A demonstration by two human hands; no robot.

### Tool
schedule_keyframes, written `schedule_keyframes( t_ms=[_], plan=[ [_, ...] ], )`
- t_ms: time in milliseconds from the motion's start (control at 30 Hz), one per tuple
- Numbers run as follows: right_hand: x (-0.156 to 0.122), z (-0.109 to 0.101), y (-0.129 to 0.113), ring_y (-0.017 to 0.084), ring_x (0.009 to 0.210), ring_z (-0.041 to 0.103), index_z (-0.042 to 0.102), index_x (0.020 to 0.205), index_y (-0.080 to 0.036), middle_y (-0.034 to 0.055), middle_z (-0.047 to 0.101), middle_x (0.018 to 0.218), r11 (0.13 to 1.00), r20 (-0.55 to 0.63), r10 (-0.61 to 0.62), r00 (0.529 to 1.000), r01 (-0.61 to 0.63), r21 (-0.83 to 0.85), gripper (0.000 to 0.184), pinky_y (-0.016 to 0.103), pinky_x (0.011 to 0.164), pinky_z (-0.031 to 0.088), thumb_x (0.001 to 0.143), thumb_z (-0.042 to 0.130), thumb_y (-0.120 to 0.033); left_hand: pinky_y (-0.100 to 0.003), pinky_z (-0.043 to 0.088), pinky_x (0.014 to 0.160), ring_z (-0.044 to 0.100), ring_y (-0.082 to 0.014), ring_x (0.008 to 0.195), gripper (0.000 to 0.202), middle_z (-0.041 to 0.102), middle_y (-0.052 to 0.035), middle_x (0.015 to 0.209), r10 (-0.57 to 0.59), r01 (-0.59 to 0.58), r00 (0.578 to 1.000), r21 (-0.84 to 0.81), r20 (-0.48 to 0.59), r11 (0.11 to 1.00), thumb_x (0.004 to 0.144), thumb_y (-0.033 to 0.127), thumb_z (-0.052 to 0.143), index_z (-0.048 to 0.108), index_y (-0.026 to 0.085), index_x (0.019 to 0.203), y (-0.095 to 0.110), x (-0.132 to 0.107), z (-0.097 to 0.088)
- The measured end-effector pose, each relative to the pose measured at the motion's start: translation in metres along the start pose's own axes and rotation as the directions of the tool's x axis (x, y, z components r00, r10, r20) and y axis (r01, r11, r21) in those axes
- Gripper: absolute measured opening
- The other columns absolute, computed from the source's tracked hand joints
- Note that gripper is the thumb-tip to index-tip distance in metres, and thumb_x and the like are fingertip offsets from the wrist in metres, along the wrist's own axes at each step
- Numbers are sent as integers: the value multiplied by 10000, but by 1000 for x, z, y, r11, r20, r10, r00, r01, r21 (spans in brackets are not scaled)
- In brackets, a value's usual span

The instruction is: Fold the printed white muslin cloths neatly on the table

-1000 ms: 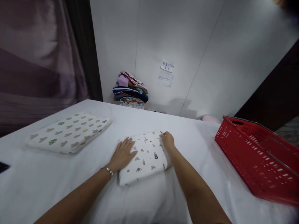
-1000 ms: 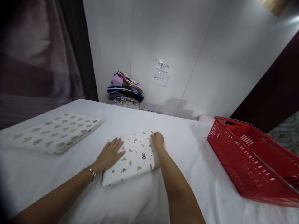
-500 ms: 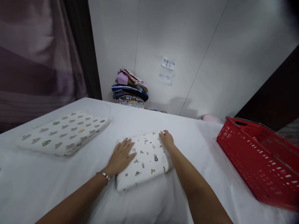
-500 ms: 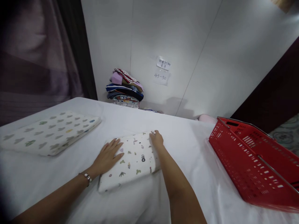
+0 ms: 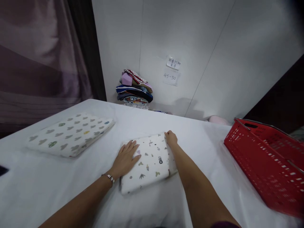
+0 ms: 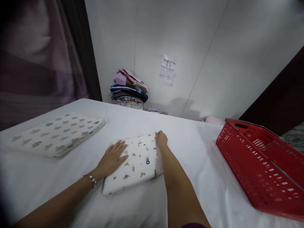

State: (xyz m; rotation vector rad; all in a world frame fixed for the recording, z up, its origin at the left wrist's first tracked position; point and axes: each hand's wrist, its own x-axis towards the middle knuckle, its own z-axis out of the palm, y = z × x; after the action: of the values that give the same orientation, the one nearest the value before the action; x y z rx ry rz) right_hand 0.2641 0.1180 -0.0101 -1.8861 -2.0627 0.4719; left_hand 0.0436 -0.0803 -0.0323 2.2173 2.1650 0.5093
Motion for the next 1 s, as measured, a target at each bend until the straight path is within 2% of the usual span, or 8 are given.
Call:
schedule_keyframes(
  t_ms=[133, 267, 433, 567, 667, 767, 900, 1000],
  plan=[
    [-8, -9, -4, 210, 923, 593, 589, 1035, -191, 88, 654, 1011, 999, -3, -32, 999, 32, -23, 314, 290, 730, 413, 916, 376, -388, -441, 164, 1118, 178, -235, 1383, 575, 275, -39, 1487, -2, 2, 1000, -4, 3, 1000, 888, 528, 306, 374, 222, 1370, 1, 0, -1],
    [-40, -15, -7, 213, 1188, 447, 498, 1236, -166, 108, 526, 1279, 984, -62, -170, 984, 166, -65, 365, 331, 956, 327, 920, 361, -286, -442, 159, 1118, 175, -233, 1384, 576, 279, -47, 1485, -11, 11, 1000, -8, 6, 1000, 886, 523, 309, 383, 210, 1365, 2, -1, -2],
    [-89, -3, 0, 226, 1354, 211, 404, 1344, -170, 98, 350, 1439, 855, 30, -493, 869, 491, -166, 467, 430, 1088, 119, 916, 383, -355, -443, 145, 1119, 169, -234, 1385, 576, 284, -46, 1483, -9, 9, 1000, -15, -7, 1000, 880, 526, 320, 393, 212, 1358, 3, 1, -1],
    [-105, -2, 0, 237, 1353, 223, 447, 1309, -206, 88, 360, 1436, 873, 129, -456, 880, 471, -129, 447, 485, 1078, 124, 925, 353, -414, -442, 131, 1121, 166, -239, 1385, 587, 281, -53, 1484, -17, 17, 1000, -26, 11, 1000, 875, 527, 326, 394, 202, 1359, 4, 1, -4],
    [-116, -9, 4, 239, 1353, 227, 473, 1289, -212, 85, 368, 1430, 892, 56, -442, 895, 445, -72, 422, 497, 1081, 118, 914, 383, -384, -441, 121, 1121, 156, -236, 1388, 592, 266, -54, 1490, -27, 28, 999, -23, 43, 999, 877, 522, 318, 385, 192, 1365, 5, 0, -8],
    [-136, -14, 27, 241, 1355, 226, 494, 1280, -201, 87, 356, 1436, 922, -88, -385, 919, 386, -5, 423, 487, 1093, 110, 896, 407, -356, -446, 146, 1109, 179, -243, 1381, 583, 282, -53, 1483, -34, 37, 997, -44, 75, 998, 865, 525, 346, 411, 204, 1348, 7, 2, -14],
    [-162, -11, 75, 252, 1332, 284, 447, 1325, -137, 128, 335, 1440, 947, -235, -142, 962, 201, 250, 544, 425, 1080, 236, 861, 433, -422, -463, 213, 1064, 271, -262, 1344, 487, 388, -56, 1430, -104, 105, 994, -59, 31, 993, 874, 509, 339, 526, 245, 1237, 4, 13, -25],
    [-170, -7, 95, 246, 1270, 391, 384, 1367, -130, 125, 423, 1384, 870, -190, 29, 981, 69, 488, 642, 384, 1031, 338, 833, 461, -479, -446, 256, 1033, 344, -270, 1296, 470, 454, -84, 1378, -180, 180, 984, -55, 2, 982, 880, 482, 323, 547, 220, 1201, -4, 27, -31]
  ],
)
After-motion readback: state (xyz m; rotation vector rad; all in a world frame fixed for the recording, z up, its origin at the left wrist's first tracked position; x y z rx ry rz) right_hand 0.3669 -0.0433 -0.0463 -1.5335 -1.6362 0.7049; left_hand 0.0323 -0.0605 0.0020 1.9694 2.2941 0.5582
